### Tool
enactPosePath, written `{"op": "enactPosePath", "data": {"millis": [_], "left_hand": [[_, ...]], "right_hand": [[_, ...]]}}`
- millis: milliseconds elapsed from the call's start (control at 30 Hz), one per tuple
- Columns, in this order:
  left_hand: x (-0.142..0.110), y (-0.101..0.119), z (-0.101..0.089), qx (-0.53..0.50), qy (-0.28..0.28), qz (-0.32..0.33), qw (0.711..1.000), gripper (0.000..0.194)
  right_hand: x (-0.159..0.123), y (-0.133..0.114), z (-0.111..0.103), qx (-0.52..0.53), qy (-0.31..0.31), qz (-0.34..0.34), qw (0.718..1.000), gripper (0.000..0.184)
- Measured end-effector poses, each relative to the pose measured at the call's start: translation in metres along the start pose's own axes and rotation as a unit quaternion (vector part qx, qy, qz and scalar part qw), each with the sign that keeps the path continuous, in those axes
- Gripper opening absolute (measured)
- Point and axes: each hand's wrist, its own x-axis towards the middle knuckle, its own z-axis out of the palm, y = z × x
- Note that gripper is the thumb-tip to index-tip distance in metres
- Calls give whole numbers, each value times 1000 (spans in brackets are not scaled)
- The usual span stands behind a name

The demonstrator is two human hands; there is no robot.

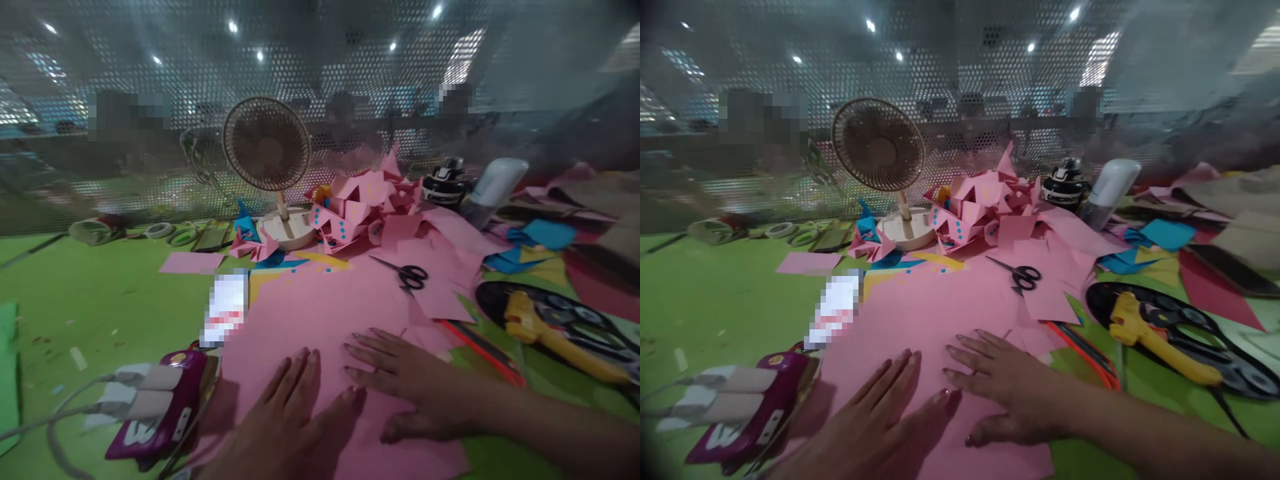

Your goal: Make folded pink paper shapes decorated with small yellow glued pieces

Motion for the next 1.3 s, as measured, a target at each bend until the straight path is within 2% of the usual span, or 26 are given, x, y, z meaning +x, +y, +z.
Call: {"op": "enactPosePath", "data": {"millis": [133, 333, 467, 633, 767, 933, 1133, 1200, 1300], "left_hand": [[-2, -1, -3, -19, -13, 14, 1000, 76], [-6, 8, -18, -59, -41, -7, 997, 84], [-9, 7, -13, -85, -20, 9, 996, 96], [-14, 4, 0, -96, 22, 18, 995, 103], [-15, 4, -1, -91, 24, 18, 995, 104], [0, 14, -13, -79, 18, -2, 997, 96], [33, 34, -14, -89, 45, -51, 994, 104], [36, 37, -13, -93, 46, -58, 993, 105], [28, 38, -14, -96, 32, -56, 993, 108]], "right_hand": [[-1, -3, -5, 0, -4, 1, 1000, 69], [-2, -3, -8, 21, -20, -10, 1000, 71], [-5, -1, -6, 34, -35, -2, 999, 73], [-16, 9, -3, 20, -29, 61, 998, 77], [-23, 18, -1, -8, -19, 111, 994, 80], [-26, 17, 2, -23, 1, 119, 993, 78], [-25, 16, 5, -23, 13, 108, 994, 77], [-25, 17, 7, -26, 11, 110, 994, 77], [-25, 20, 10, -30, 14, 115, 993, 77]]}}
